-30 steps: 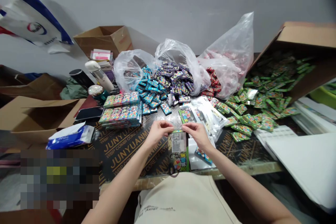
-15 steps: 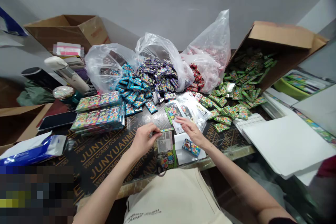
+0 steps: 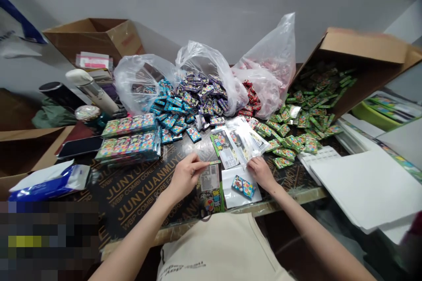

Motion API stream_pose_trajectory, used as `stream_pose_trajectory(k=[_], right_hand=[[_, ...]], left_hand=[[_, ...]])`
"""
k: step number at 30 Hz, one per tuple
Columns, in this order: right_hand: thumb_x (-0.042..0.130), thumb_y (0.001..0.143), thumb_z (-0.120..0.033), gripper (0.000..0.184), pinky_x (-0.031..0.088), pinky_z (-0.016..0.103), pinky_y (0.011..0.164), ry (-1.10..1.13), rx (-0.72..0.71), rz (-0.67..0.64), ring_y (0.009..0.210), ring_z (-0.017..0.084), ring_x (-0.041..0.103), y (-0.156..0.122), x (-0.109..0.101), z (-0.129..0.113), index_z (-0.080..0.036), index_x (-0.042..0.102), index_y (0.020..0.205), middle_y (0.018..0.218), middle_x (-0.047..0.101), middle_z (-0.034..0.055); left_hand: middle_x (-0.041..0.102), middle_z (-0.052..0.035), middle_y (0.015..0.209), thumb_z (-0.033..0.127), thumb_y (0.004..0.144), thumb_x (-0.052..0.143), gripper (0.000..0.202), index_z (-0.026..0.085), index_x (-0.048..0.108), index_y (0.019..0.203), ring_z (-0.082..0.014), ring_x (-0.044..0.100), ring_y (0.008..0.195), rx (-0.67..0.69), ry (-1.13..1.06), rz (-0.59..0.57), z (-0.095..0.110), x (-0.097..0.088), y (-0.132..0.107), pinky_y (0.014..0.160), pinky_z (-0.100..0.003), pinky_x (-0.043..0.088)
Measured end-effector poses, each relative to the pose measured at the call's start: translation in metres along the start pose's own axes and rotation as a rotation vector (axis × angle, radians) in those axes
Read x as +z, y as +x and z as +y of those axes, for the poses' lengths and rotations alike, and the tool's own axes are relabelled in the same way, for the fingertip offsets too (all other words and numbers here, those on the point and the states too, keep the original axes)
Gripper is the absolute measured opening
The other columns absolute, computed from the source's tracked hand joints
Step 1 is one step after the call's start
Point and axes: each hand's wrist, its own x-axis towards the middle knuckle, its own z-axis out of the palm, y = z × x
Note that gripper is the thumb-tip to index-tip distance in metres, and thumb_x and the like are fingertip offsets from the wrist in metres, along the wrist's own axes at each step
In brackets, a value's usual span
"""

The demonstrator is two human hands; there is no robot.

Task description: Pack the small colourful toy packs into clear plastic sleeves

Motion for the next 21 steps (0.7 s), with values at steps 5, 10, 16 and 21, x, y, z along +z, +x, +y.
stream_pose_trajectory(k=[5, 10, 16, 21], right_hand=[[0.041, 0.080, -0.017, 0.009, 0.039, 0.027, 0.062, 0.086, 0.013, -0.057, 0.065, 0.016, 0.050, 0.000, 0.006, 0.005, -0.019, 0.048, 0.074, 0.068, 0.054, 0.0016], [0.042, 0.080, -0.026, 0.010, 0.040, 0.028, 0.063, 0.258, 0.108, 0.016, 0.066, 0.017, 0.050, 0.008, -0.004, 0.001, -0.020, 0.046, 0.073, 0.071, 0.052, 0.0017], [0.051, 0.078, -0.034, 0.014, 0.038, 0.029, 0.074, 0.653, 0.114, 0.247, 0.084, 0.019, 0.049, 0.037, -0.037, -0.065, -0.020, 0.049, 0.076, 0.085, 0.053, 0.0042], [0.058, 0.074, -0.032, 0.014, 0.034, 0.031, 0.085, 0.993, 0.031, -0.381, 0.099, 0.020, 0.049, 0.062, -0.052, -0.130, -0.019, 0.053, 0.072, 0.091, 0.058, 0.0018]], left_hand=[[0.052, -0.0032, 0.076, 0.020, 0.085, 0.046, 0.025, 0.024, 0.067, 0.098, -0.0136, 0.050, 0.072, -0.009, 0.043, 0.033, 0.000, 0.003, -0.002, 0.064, -0.025, 0.040], [0.053, -0.0038, 0.077, 0.023, 0.083, 0.049, 0.023, 0.022, 0.067, 0.097, -0.0143, 0.050, 0.072, -0.001, 0.055, 0.051, 0.002, 0.003, -0.004, 0.064, -0.025, 0.041], [0.057, -0.0033, 0.075, 0.021, 0.080, 0.055, 0.011, 0.018, 0.064, 0.085, -0.0152, 0.054, 0.073, -0.036, -0.013, 0.123, 0.008, 0.005, -0.005, 0.066, -0.026, 0.042], [0.060, -0.0030, 0.071, 0.022, 0.075, 0.060, 0.006, 0.017, 0.060, 0.073, -0.0160, 0.056, 0.071, -0.053, -0.039, 0.185, 0.009, 0.007, -0.006, 0.071, -0.030, 0.044]])
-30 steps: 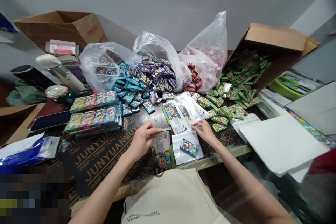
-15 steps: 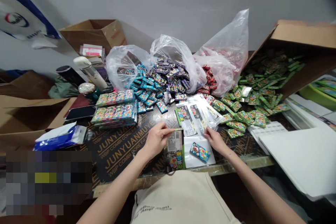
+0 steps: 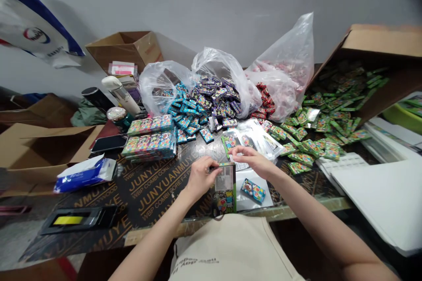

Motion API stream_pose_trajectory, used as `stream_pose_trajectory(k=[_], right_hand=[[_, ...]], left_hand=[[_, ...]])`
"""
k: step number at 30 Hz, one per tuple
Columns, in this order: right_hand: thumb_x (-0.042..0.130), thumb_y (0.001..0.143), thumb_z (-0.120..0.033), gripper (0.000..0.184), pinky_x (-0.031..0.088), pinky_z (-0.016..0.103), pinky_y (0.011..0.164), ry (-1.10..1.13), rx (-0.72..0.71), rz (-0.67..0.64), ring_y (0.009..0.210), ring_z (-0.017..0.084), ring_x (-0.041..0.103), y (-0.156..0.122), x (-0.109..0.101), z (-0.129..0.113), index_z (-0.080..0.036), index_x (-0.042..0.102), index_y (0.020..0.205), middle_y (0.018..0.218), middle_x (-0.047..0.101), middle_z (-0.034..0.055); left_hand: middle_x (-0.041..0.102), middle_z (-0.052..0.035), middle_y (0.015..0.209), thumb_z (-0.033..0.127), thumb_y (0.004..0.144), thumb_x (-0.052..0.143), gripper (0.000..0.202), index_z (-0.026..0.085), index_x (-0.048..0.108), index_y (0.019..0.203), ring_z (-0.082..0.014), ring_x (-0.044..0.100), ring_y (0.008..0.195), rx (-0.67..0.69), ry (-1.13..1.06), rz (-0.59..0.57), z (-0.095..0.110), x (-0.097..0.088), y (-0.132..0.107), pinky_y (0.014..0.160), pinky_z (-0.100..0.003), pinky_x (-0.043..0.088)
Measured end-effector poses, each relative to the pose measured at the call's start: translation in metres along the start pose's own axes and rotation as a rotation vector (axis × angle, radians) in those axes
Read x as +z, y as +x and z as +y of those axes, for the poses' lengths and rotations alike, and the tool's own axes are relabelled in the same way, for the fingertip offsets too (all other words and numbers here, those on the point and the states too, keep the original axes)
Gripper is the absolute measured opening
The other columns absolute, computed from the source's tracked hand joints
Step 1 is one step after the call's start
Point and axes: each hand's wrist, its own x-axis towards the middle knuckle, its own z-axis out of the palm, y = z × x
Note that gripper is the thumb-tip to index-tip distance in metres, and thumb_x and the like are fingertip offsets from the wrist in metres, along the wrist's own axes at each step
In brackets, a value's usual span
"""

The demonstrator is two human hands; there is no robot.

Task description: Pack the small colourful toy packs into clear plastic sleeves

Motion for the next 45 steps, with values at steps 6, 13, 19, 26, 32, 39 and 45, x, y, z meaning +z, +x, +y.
stream_pose_trajectory(k=[6, 13, 19, 26, 32, 39, 45], right_hand=[[0.061, 0.070, -0.027, 0.011, 0.035, 0.028, 0.079, -0.073, 0.108, -0.249, 0.090, 0.017, 0.051, 0.020, 0.010, -0.008, -0.018, 0.056, 0.067, 0.082, 0.059, -0.0009], [0.059, 0.068, -0.026, 0.012, 0.033, 0.021, 0.056, -0.078, 0.164, -0.323, 0.058, 0.009, 0.045, 0.036, 0.015, 0.001, -0.016, 0.054, 0.063, 0.061, 0.053, -0.0043], [0.057, 0.074, -0.028, 0.021, 0.032, 0.019, 0.047, -0.158, 0.058, -0.068, 0.044, 0.008, 0.041, 0.033, 0.014, 0.023, -0.020, 0.051, 0.093, 0.050, 0.046, -0.0098], [0.063, 0.072, -0.025, 0.014, 0.038, 0.032, 0.075, -0.963, 0.040, 0.348, 0.084, 0.021, 0.053, -0.013, -0.054, 0.073, -0.018, 0.062, 0.084, 0.085, 0.057, 0.0061], [0.068, 0.067, -0.025, 0.010, 0.036, 0.033, 0.074, -1.078, 0.153, 0.277, 0.082, 0.022, 0.050, -0.037, -0.056, 0.111, -0.017, 0.064, 0.071, 0.077, 0.055, 0.0056], [0.064, 0.069, -0.017, 0.004, 0.037, 0.029, 0.072, -1.016, 0.079, 0.247, 0.079, 0.018, 0.051, -0.039, -0.048, 0.121, -0.018, 0.060, 0.070, 0.076, 0.056, 0.0031], [0.061, 0.069, -0.013, 0.010, 0.039, 0.028, 0.071, -0.962, 0.053, 0.254, 0.077, 0.017, 0.052, -0.040, -0.045, 0.126, -0.018, 0.060, 0.078, 0.077, 0.056, 0.0029]], left_hand=[[0.062, -0.0041, 0.074, 0.015, 0.077, 0.051, 0.010, 0.017, 0.060, 0.074, -0.0155, 0.058, 0.073, 0.018, -0.066, 0.028, 0.006, -0.002, -0.003, 0.080, -0.033, 0.045], [0.058, -0.0024, 0.066, 0.029, 0.077, 0.059, 0.017, 0.017, 0.056, 0.065, -0.0156, 0.055, 0.069, 0.011, 0.002, 0.102, 0.004, 0.009, -0.003, 0.076, -0.033, 0.044], [0.051, -0.0035, 0.075, 0.027, 0.085, 0.046, 0.021, 0.020, 0.063, 0.097, -0.0151, 0.050, 0.073, 0.090, 0.174, 0.000, 0.003, 0.005, -0.006, 0.066, -0.026, 0.041], [0.053, -0.0152, 0.107, 0.042, 0.076, 0.056, 0.042, 0.018, 0.057, 0.110, -0.0297, 0.048, 0.103, -0.087, 0.597, -0.088, -0.039, -0.034, -0.024, 0.089, -0.047, 0.035], [0.034, -0.0140, 0.137, 0.038, 0.040, 0.081, 0.094, 0.029, 0.040, 0.124, -0.0363, 0.025, 0.127, 0.095, 0.541, -0.725, -0.051, -0.003, -0.029, 0.100, -0.059, 0.009], [0.056, -0.0088, 0.104, 0.034, 0.037, 0.081, 0.070, 0.020, 0.050, 0.098, -0.0303, 0.051, 0.098, 0.082, 0.389, -0.894, -0.045, 0.015, -0.015, 0.083, -0.038, 0.037], [0.058, -0.0019, 0.098, 0.020, 0.073, 0.059, 0.042, 0.026, 0.048, 0.114, -0.0181, 0.054, 0.088, 0.010, -0.019, -0.556, -0.024, -0.021, 0.003, 0.077, -0.028, 0.040]])
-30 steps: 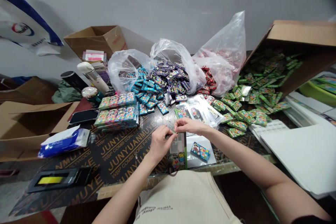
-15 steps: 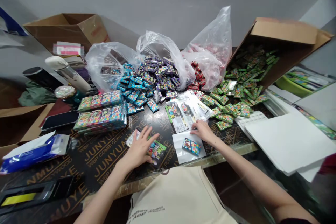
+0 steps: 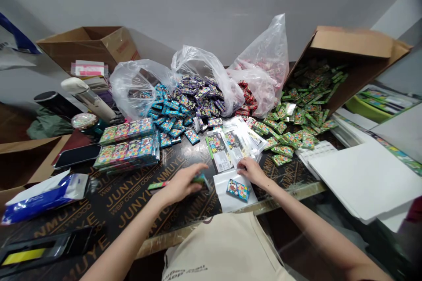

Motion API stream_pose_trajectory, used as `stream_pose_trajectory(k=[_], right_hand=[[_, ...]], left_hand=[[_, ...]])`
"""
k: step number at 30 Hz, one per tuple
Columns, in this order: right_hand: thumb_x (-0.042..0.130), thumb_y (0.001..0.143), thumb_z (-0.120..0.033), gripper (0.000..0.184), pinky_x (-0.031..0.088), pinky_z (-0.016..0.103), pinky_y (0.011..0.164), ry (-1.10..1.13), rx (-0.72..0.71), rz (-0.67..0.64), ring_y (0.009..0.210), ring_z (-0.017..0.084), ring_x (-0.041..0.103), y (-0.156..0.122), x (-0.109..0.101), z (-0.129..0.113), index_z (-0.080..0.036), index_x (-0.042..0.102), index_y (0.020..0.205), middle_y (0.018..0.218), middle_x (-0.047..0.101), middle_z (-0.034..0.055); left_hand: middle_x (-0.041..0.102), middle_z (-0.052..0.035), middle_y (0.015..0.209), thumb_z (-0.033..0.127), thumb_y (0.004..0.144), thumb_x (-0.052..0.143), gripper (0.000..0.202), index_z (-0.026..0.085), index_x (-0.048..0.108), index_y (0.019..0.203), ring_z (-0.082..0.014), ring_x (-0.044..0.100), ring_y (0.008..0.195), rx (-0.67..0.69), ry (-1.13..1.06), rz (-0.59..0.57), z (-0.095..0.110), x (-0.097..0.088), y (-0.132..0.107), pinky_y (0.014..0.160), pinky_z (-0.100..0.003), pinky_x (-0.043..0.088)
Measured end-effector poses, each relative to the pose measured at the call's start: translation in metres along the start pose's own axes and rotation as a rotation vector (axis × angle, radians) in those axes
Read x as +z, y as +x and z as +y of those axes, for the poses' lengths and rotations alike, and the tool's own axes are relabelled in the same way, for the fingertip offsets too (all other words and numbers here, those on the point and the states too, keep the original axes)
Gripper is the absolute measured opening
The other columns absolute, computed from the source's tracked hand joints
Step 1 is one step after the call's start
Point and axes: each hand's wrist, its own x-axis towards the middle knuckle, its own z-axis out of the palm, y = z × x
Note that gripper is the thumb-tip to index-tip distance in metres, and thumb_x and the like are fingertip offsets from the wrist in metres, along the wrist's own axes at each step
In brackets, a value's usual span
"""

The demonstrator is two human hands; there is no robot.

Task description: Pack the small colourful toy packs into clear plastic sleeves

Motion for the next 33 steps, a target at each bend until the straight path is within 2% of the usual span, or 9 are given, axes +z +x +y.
stream_pose_trajectory(k=[2, 4, 8, 13, 19, 22, 26, 29, 33], right_hand=[[0.060, 0.070, -0.012, 0.007, 0.039, 0.028, 0.071, 0.013, -0.009, -0.003, 0.077, 0.017, 0.052, 0.001, 0.001, -0.001, -0.018, 0.060, 0.075, 0.077, 0.056, 0.0031], [0.057, 0.071, -0.011, 0.007, 0.039, 0.028, 0.072, 0.023, -0.020, -0.002, 0.078, 0.017, 0.052, 0.001, 0.002, -0.003, -0.018, 0.060, 0.072, 0.077, 0.055, 0.0035], [0.049, 0.076, -0.011, 0.011, 0.039, 0.028, 0.071, 0.058, -0.058, -0.001, 0.078, 0.017, 0.052, -0.004, 0.003, -0.010, -0.018, 0.056, 0.071, 0.078, 0.054, 0.0039], [0.040, 0.080, -0.014, 0.010, 0.039, 0.029, 0.064, 0.155, -0.064, -0.009, 0.066, 0.016, 0.050, -0.012, 0.005, -0.013, -0.020, 0.047, 0.074, 0.069, 0.052, 0.0013], [0.043, 0.083, -0.031, 0.011, 0.042, 0.030, 0.063, 0.504, 0.102, -0.048, 0.061, 0.016, 0.054, 0.001, -0.001, -0.021, -0.022, 0.041, 0.076, 0.069, 0.058, -0.0006], [0.047, 0.082, -0.037, 0.016, 0.043, 0.029, 0.063, 0.674, 0.052, -0.003, 0.069, 0.016, 0.055, 0.020, -0.013, -0.054, -0.021, 0.044, 0.078, 0.081, 0.061, 0.0025], [0.053, 0.080, -0.036, 0.017, 0.045, 0.029, 0.073, 0.882, -0.135, -0.025, 0.086, 0.016, 0.057, 0.042, -0.023, -0.122, -0.021, 0.046, 0.084, 0.098, 0.059, 0.0042], [0.062, 0.074, -0.031, 0.023, 0.046, 0.029, 0.072, 0.943, -0.207, -0.058, 0.080, 0.015, 0.059, 0.047, -0.015, -0.160, -0.021, 0.044, 0.085, 0.088, 0.061, 0.0016], [0.061, 0.074, -0.025, 0.022, 0.046, 0.027, 0.065, 0.928, -0.202, 0.034, 0.068, 0.013, 0.059, 0.040, 0.000, -0.178, -0.022, 0.041, 0.082, 0.072, 0.058, -0.0022]], left_hand=[[0.056, -0.0036, 0.101, 0.023, 0.080, 0.053, 0.035, 0.025, 0.051, 0.115, -0.0171, 0.053, 0.091, 0.008, -0.104, 0.190, 0.002, -0.013, 0.000, 0.080, -0.028, 0.039], [0.056, -0.0033, 0.092, 0.028, 0.080, 0.054, 0.028, 0.023, 0.058, 0.108, -0.0161, 0.053, 0.085, -0.027, -0.174, 0.323, -0.002, -0.017, -0.002, 0.076, -0.027, 0.041], [0.056, -0.0029, 0.084, 0.030, 0.074, 0.063, 0.026, 0.020, 0.065, 0.098, -0.0153, 0.054, 0.078, -0.129, -0.272, 0.503, -0.016, -0.005, -0.008, 0.064, -0.024, 0.041], [0.058, -0.0025, 0.079, 0.028, 0.069, 0.067, 0.021, 0.019, 0.068, 0.088, -0.0148, 0.056, 0.075, -0.171, -0.316, 0.601, -0.017, 0.002, -0.018, 0.063, -0.024, 0.043], [0.060, -0.0031, 0.075, 0.022, 0.068, 0.069, 0.013, 0.017, 0.069, 0.080, -0.0150, 0.056, 0.071, -0.158, -0.337, 0.653, -0.011, -0.004, -0.029, 0.067, -0.026, 0.044], [0.061, -0.0039, 0.076, 0.021, 0.068, 0.068, 0.009, 0.016, 0.067, 0.075, -0.0156, 0.057, 0.073, -0.151, -0.342, 0.662, -0.011, -0.004, -0.035, 0.068, -0.027, 0.044], [0.062, -0.0034, 0.075, 0.025, 0.070, 0.067, 0.011, 0.016, 0.064, 0.076, -0.0150, 0.057, 0.071, -0.166, -0.323, 0.657, -0.008, -0.004, -0.039, 0.067, -0.027, 0.043], [0.062, -0.0033, 0.075, 0.027, 0.071, 0.066, 0.012, 0.016, 0.064, 0.076, -0.0151, 0.057, 0.071, -0.173, -0.303, 0.671, -0.006, -0.003, -0.040, 0.066, -0.026, 0.043], [0.061, -0.0037, 0.074, 0.025, 0.072, 0.065, 0.010, 0.016, 0.063, 0.074, -0.0153, 0.057, 0.072, -0.146, -0.301, 0.700, -0.006, -0.001, -0.041, 0.067, -0.026, 0.044]])
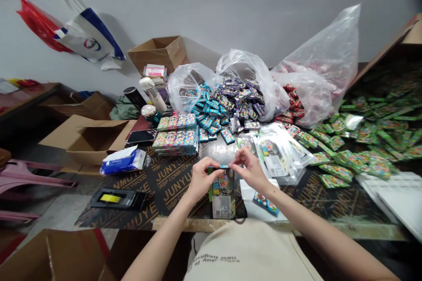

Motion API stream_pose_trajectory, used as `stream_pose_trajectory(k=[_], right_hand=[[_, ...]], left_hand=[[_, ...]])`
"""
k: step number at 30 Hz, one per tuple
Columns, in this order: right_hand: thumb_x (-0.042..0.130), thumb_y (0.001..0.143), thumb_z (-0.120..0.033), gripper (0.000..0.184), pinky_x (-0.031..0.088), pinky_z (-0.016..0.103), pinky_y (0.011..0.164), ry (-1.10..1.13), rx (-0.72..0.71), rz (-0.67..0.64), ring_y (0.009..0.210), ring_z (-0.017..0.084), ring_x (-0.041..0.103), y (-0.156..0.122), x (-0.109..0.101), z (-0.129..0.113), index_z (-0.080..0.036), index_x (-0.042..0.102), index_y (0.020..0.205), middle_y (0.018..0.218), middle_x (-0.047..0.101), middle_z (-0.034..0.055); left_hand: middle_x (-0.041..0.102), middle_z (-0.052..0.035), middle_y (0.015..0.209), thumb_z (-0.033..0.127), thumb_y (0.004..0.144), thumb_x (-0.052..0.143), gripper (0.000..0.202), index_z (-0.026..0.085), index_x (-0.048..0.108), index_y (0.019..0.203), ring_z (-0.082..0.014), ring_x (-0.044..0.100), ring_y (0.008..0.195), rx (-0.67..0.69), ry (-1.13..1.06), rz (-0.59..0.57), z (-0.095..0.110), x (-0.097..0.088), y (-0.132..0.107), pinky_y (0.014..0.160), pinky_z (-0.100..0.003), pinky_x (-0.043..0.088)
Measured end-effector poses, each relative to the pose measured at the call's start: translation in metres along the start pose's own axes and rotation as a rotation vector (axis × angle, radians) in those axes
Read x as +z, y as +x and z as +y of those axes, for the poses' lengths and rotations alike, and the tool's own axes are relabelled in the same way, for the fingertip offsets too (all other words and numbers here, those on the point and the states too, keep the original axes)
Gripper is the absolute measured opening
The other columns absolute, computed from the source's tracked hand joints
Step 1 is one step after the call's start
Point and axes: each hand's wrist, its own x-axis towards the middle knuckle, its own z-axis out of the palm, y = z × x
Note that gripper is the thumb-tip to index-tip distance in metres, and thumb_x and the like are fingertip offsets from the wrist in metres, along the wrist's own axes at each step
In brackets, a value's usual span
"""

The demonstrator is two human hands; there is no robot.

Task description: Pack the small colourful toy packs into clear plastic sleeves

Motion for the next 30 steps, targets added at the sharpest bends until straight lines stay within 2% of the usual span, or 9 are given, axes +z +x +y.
stream_pose_trajectory(k=[4, 7, 9, 14, 19, 22, 25, 28, 30], right_hand=[[0.057, 0.078, -0.029, 0.017, 0.045, 0.026, 0.066, -0.063, -0.024, 0.029, 0.070, 0.013, 0.057, -0.004, -0.003, -0.002, -0.021, 0.043, 0.084, 0.075, 0.055, -0.0012], [0.053, 0.081, -0.033, 0.015, 0.043, 0.026, 0.068, -0.156, -0.049, 0.006, 0.074, 0.013, 0.053, 0.008, -0.011, -0.011, -0.020, 0.048, 0.082, 0.079, 0.053, 0.0005], [0.052, 0.081, -0.035, 0.018, 0.041, 0.025, 0.069, -0.211, -0.051, -0.102, 0.077, 0.014, 0.051, 0.022, -0.016, -0.017, -0.018, 0.051, 0.078, 0.080, 0.053, 0.0013], [0.058, 0.075, -0.038, 0.024, 0.036, 0.023, 0.061, -0.168, 0.086, -0.590, 0.068, 0.011, 0.047, 0.055, -0.014, -0.026, -0.015, 0.053, 0.069, 0.070, 0.052, -0.0010], [0.058, 0.073, -0.039, 0.027, 0.028, 0.021, 0.053, -0.195, 0.191, -0.735, 0.057, 0.008, 0.037, 0.065, -0.004, -0.022, -0.014, 0.052, 0.066, 0.059, 0.045, -0.0045], [0.058, 0.073, -0.042, 0.030, 0.025, 0.020, 0.050, -0.170, 0.212, -0.766, 0.053, 0.007, 0.033, 0.067, -0.003, -0.016, -0.014, 0.050, 0.065, 0.056, 0.041, -0.0060], [0.059, 0.072, -0.045, 0.034, 0.023, 0.020, 0.047, -0.146, 0.232, -0.741, 0.051, 0.006, 0.032, 0.066, -0.002, -0.009, -0.014, 0.049, 0.063, 0.054, 0.040, -0.0066], [0.063, 0.069, -0.041, 0.031, 0.024, 0.019, 0.046, -0.120, 0.224, -0.651, 0.048, 0.006, 0.034, 0.060, 0.003, -0.005, -0.015, 0.048, 0.064, 0.052, 0.043, -0.0072], [0.065, 0.067, -0.035, 0.026, 0.026, 0.018, 0.045, -0.083, 0.223, -0.545, 0.046, 0.006, 0.037, 0.054, 0.005, -0.006, -0.017, 0.048, 0.074, 0.049, 0.043, -0.0093]], left_hand=[[0.062, -0.0049, 0.077, 0.023, 0.072, 0.065, 0.007, 0.016, 0.064, 0.074, -0.0160, 0.058, 0.075, 0.043, -0.012, 0.004, 0.001, 0.000, -0.002, 0.070, -0.027, 0.045], [0.062, -0.0055, 0.079, 0.020, 0.074, 0.062, 0.005, 0.016, 0.065, 0.075, -0.0160, 0.058, 0.076, 0.064, -0.019, -0.018, 0.001, -0.001, -0.002, 0.071, -0.028, 0.045], [0.063, -0.0056, 0.081, 0.018, 0.075, 0.060, 0.005, 0.016, 0.065, 0.076, -0.0160, 0.059, 0.077, 0.055, -0.033, -0.036, -0.001, -0.002, -0.003, 0.072, -0.027, 0.045], [0.067, -0.0064, 0.084, 0.016, 0.071, 0.062, 0.003, 0.016, 0.061, 0.074, -0.0181, 0.062, 0.081, -0.059, -0.131, 0.000, -0.005, -0.004, -0.005, 0.073, -0.028, 0.047], [0.066, -0.0068, 0.086, 0.019, 0.074, 0.057, 0.005, 0.015, 0.061, 0.075, -0.0177, 0.062, 0.082, -0.058, -0.140, -0.023, -0.004, -0.005, -0.007, 0.072, -0.027, 0.047], [0.067, -0.0065, 0.082, 0.025, 0.071, 0.064, 0.011, 0.015, 0.060, 0.072, -0.0178, 0.062, 0.077, -0.077, -0.118, 0.022, -0.004, -0.002, -0.007, 0.071, -0.028, 0.047], [0.067, -0.0061, 0.080, 0.028, 0.066, 0.069, 0.016, 0.015, 0.058, 0.068, -0.0177, 0.062, 0.076, -0.093, -0.111, 0.073, -0.004, 0.001, -0.007, 0.072, -0.029, 0.047], [0.066, -0.0051, 0.079, 0.028, 0.067, 0.068, 0.016, 0.015, 0.059, 0.071, -0.0169, 0.061, 0.076, -0.123, -0.134, 0.103, -0.006, 0.007, -0.009, 0.071, -0.028, 0.047], [0.066, -0.0041, 0.082, 0.028, 0.065, 0.070, 0.025, 0.016, 0.059, 0.084, -0.0165, 0.061, 0.076, -0.179, -0.209, 0.122, -0.009, 0.012, -0.014, 0.070, -0.027, 0.047]])
